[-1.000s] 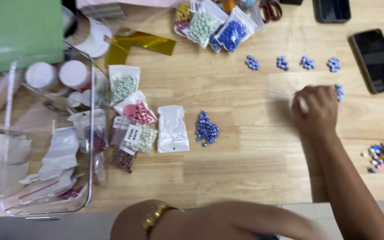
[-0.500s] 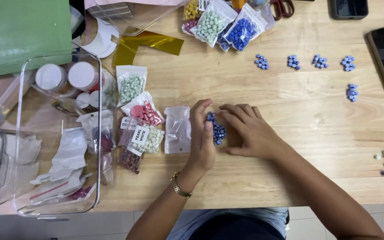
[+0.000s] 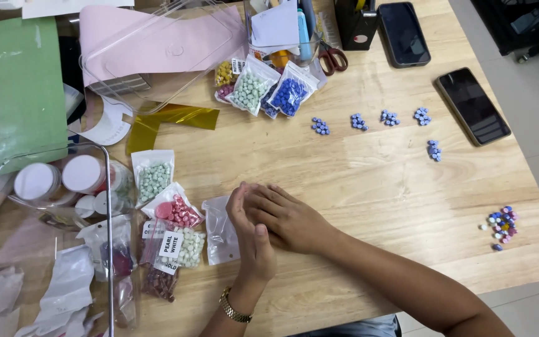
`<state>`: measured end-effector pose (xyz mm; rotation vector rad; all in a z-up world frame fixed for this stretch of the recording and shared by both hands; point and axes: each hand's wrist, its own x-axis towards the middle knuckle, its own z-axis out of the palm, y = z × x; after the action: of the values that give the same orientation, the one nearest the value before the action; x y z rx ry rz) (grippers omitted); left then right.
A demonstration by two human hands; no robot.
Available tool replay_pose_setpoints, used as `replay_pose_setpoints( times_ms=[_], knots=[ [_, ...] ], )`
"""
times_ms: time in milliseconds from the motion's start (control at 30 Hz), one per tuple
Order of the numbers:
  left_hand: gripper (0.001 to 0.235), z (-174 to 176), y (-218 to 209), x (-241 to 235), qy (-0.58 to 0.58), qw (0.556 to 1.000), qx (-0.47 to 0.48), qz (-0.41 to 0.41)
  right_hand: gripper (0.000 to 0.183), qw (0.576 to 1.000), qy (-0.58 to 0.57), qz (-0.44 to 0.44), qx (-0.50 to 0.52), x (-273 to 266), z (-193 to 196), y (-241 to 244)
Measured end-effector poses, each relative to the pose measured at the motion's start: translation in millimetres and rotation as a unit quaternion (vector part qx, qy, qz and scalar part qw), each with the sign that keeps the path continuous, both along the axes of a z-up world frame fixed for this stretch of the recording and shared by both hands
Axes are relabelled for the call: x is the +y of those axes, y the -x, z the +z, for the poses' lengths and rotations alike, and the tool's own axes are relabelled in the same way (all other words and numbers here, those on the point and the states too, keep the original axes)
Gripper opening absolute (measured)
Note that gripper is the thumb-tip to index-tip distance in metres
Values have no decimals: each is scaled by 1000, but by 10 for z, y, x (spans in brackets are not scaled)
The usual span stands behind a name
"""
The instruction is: Arranging small blue flower-shaped beads into clusters on a wooden surface.
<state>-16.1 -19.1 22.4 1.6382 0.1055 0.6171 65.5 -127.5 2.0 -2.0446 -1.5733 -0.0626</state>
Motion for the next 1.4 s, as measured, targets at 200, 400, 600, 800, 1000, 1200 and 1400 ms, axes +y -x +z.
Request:
replay_pose_setpoints(
  times_ms=[200,400,600,800,1000,1200,1400],
  knots=[
    [84,-38,11,2,13,999,29,21,31,995,-47,85,33,61,2,-159],
    [84,-83,-23,17,-11,999,35,26,33,992,-66,92,50,21,-70,-199],
    [78,-116,75,190,-103,992,63,-27,33,993,-68,82,40,-39,-144,-202],
    [74,-18,43,96,-103,991,74,-49,33,992,-73,90,44,-36,-31,-197],
    [64,-54,-114,5,-103,991,82,16,34,986,-120,65,95,-126,73,-189],
    [55,-193,-301,136,-46,996,72,-40,29,958,-167,-51,229,-294,177,-235],
    [53,-245,-467,173,-16,995,55,-78,28,929,-187,-105,301,-360,108,-360]
  ],
)
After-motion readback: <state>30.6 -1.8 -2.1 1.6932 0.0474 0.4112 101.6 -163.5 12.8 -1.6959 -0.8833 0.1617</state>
